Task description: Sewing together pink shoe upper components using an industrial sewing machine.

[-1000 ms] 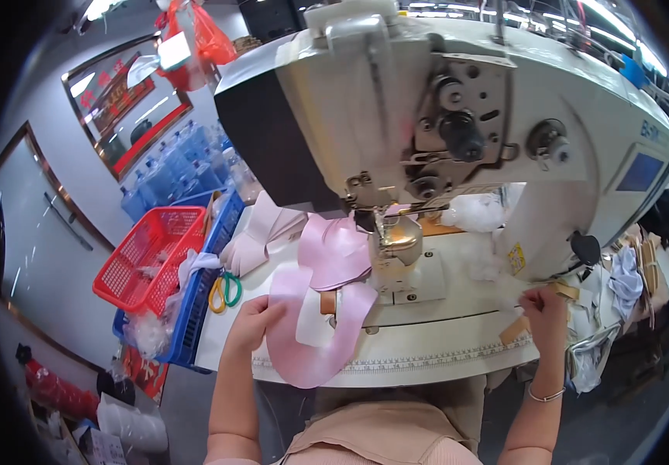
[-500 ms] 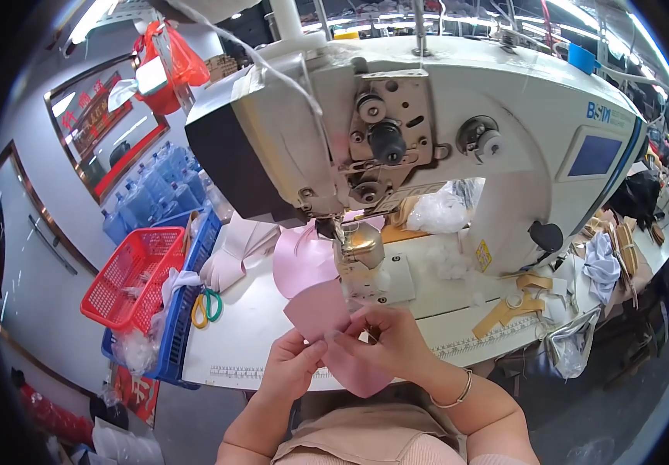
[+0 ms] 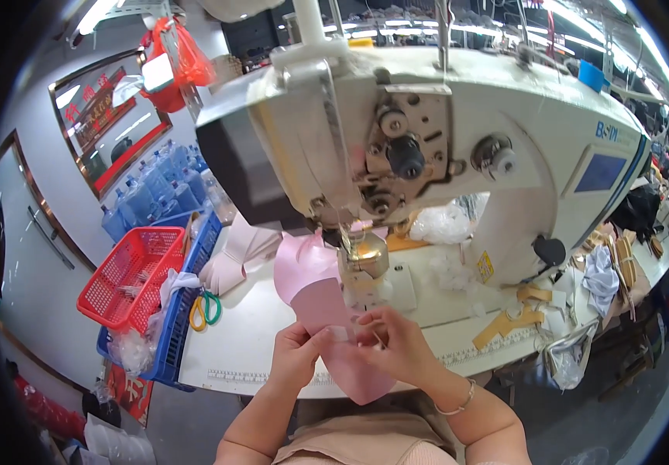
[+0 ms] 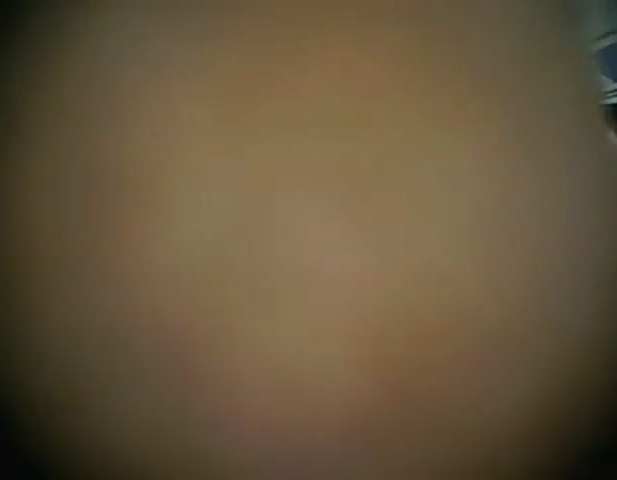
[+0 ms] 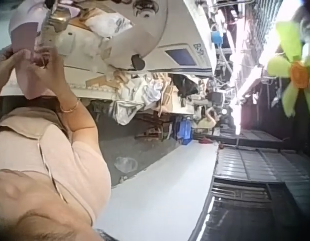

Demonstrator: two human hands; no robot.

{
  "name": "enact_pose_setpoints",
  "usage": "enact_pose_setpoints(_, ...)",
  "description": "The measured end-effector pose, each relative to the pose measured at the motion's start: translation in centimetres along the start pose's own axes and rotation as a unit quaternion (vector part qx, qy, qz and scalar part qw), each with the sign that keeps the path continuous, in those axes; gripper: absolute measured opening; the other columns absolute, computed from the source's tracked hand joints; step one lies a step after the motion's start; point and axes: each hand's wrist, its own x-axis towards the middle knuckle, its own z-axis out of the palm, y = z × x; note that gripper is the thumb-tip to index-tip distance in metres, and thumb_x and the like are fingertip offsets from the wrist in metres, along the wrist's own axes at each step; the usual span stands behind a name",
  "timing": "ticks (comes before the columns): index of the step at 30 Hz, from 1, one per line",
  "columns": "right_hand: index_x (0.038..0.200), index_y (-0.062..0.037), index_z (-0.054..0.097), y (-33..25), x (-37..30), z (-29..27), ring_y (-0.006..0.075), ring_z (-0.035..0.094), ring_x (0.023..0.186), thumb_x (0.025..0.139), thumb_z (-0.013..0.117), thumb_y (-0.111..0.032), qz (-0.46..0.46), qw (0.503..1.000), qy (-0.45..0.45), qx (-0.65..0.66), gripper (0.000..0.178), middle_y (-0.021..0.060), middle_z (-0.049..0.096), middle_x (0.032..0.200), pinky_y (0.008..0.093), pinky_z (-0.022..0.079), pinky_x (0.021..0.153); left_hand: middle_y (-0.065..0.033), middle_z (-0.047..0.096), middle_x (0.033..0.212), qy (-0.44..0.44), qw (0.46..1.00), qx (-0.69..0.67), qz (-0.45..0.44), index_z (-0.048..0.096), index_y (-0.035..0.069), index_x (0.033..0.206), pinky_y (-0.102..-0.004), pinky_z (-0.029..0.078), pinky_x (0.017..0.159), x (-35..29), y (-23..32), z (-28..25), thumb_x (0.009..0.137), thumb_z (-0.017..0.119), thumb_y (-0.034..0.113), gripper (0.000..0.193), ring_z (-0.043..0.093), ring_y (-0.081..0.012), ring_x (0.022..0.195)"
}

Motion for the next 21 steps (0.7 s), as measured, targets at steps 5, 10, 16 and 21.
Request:
enact_pose_setpoints(5,0.09,0.0001,0.067,-0.3,-0.6,-1.2,0.0033,0.05,0.059,0.075,0.068,-0.011,0.02,0.991,-0.073,-0.114,0.019,0.0034,0.064,0.071,0.0193,0.043,0.055,-0.0062,0.062,0.089,0.03,0.998,-0.047,0.021,0.058,-0.003,0.1,-0.0228,0.048,0.068,3.1,0.7,0.2,0.08,0.062,0.004,0.021,0.058,-0.011,0.077)
enact_pose_setpoints(10,0.09,-0.0003,0.066,0.3,1.7,-2.3,0.0025,0.049,0.061,0.078,0.065,-0.007,-0.032,0.998,-0.001,-0.062,0.014,-0.0018,0.062,0.071,0.0185,0.042,0.055,-0.0069,0.061,0.088,0.037,0.995,-0.091,0.008,0.057,-0.002,0.099,-0.024,0.049,0.067,6.7,2.3,1.9,0.079,0.06,0.002,0.02,0.059,-0.0117,0.078)
enact_pose_setpoints(16,0.088,-0.0013,0.067,-1.7,3.5,-3.3,0.0006,0.046,0.058,0.078,0.065,-0.006,-0.043,0.999,0.023,-0.013,0.011,-0.0039,0.06,0.068,0.017,0.039,0.051,-0.0092,0.06,0.09,0.034,0.992,-0.119,0.003,0.056,-0.002,0.095,-0.0244,0.049,0.065,9.6,2.7,2.7,0.079,0.058,0.0,0.017,0.059,-0.0133,0.076)
enact_pose_setpoints(21,0.091,-0.0003,0.066,-1.8,3.9,-3.8,0.0026,0.051,0.068,0.078,0.064,-0.007,-0.009,1.0,0.011,-0.028,0.014,-0.0001,0.063,0.076,0.0191,0.044,0.061,-0.0104,0.06,0.091,0.037,0.994,-0.104,-0.01,0.055,-0.004,0.096,-0.0252,0.05,0.066,10.3,2.9,2.5,0.079,0.056,-0.001,0.017,0.06,-0.0152,0.078)
